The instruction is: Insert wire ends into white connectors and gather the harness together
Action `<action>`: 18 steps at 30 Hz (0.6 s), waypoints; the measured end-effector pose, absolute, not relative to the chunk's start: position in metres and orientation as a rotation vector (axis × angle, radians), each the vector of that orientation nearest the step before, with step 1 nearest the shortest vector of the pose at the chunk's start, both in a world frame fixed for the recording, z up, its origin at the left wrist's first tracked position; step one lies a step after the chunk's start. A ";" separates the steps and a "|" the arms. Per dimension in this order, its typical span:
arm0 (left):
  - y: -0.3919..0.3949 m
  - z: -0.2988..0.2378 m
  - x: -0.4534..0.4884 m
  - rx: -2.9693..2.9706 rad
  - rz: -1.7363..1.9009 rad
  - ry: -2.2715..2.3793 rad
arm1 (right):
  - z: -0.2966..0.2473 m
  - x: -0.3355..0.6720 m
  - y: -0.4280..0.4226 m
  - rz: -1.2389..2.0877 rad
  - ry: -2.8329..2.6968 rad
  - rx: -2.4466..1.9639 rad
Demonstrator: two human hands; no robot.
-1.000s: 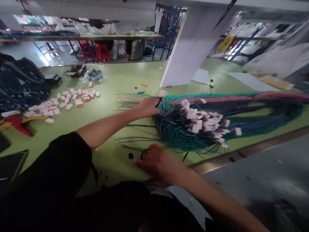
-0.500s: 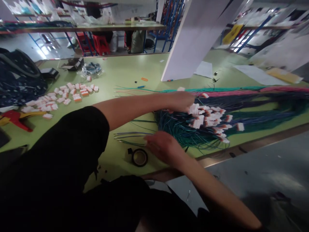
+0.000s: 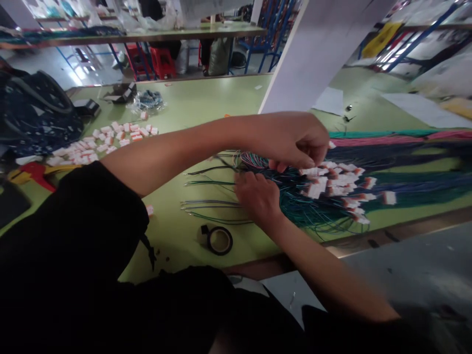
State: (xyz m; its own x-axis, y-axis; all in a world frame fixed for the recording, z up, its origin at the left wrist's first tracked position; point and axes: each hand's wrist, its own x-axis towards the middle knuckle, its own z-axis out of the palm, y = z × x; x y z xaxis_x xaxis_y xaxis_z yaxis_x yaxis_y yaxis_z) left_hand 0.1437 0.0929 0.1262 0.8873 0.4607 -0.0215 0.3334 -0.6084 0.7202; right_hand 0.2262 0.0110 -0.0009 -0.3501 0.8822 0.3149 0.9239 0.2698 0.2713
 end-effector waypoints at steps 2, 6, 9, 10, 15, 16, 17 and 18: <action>0.094 0.130 0.127 2.325 0.377 0.677 | 0.001 0.235 0.014 -0.774 -2.300 -1.760; 0.098 0.111 0.105 2.404 0.539 0.778 | 0.005 0.259 0.010 -0.907 -2.044 -1.843; 0.101 0.080 0.118 2.444 0.517 0.792 | 0.007 0.268 0.003 -0.827 -2.009 -1.927; 0.102 0.070 0.128 2.470 0.491 0.783 | 0.008 0.268 0.000 -0.801 -2.036 -1.912; 0.104 0.047 0.187 2.620 0.225 0.590 | 0.006 0.256 -0.004 -0.577 -2.443 -1.570; 0.103 0.048 0.195 2.625 0.175 0.552 | 0.005 0.251 -0.003 -0.500 -2.540 -1.518; 0.102 0.050 0.200 2.621 0.126 0.535 | 0.002 0.245 -0.001 -0.429 -2.623 -1.487; 0.101 0.052 0.204 2.608 0.076 0.530 | 0.000 0.240 0.001 -0.374 -2.692 -1.474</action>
